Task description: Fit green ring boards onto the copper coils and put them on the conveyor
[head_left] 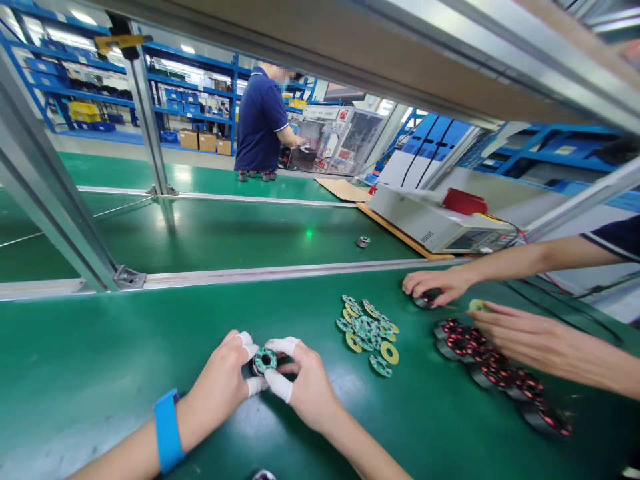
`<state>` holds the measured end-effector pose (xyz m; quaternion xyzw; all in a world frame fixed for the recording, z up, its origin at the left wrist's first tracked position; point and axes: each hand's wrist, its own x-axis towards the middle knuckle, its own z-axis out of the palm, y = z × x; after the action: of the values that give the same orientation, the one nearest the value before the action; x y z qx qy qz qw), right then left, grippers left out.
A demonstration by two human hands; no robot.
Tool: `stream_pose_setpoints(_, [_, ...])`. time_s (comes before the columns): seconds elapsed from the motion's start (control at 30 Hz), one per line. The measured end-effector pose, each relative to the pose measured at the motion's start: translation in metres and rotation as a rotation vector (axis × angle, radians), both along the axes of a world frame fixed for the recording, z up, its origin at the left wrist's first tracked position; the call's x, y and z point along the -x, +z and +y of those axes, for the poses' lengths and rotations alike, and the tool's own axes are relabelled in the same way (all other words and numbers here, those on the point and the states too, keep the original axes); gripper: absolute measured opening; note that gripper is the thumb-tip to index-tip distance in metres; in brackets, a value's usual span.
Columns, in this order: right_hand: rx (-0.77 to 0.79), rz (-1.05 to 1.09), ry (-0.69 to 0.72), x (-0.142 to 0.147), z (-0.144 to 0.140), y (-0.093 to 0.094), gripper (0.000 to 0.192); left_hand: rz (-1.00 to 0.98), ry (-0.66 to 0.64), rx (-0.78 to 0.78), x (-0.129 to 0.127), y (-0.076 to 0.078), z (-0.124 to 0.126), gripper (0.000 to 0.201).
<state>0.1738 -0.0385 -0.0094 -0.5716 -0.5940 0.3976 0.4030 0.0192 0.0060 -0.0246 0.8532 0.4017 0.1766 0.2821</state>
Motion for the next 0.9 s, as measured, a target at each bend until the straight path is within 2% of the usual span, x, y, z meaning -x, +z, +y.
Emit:
stream_pose_setpoints(0.1, [0.007, 0.006, -0.035, 0.002, 0.0, -0.001, 0.023, 0.006, -0.002, 0.01, -0.001, 0.003, -0.001, 0.003])
stream_pose_setpoints(0.33, [0.03, -0.005, 0.006, 0.0, 0.003, -0.001, 0.022, 0.055, 0.016, 0.015, -0.003, 0.003, -0.002, 0.006])
stream_pose_setpoints(0.5, [0.062, 0.024, 0.016, -0.002, 0.003, -0.003, 0.023, 0.031, -0.016, 0.028, 0.005, 0.023, -0.003, 0.024])
stream_pose_setpoints(0.63, [0.051, 0.032, 0.034, -0.004, 0.004, -0.007, 0.028, 0.03, -0.1, -0.092, 0.008, 0.034, -0.01, 0.034])
stream_pose_setpoints(0.77, [0.092, 0.076, 0.076, -0.01, 0.006, -0.007, 0.027, 0.115, -0.222, -0.328, 0.005, 0.02, -0.016, 0.028])
stream_pose_setpoints(0.9, [0.15, 0.16, 0.147, -0.016, 0.007, -0.008, 0.035, 0.065, -0.243, -0.531, 0.005, 0.006, -0.015, 0.027])
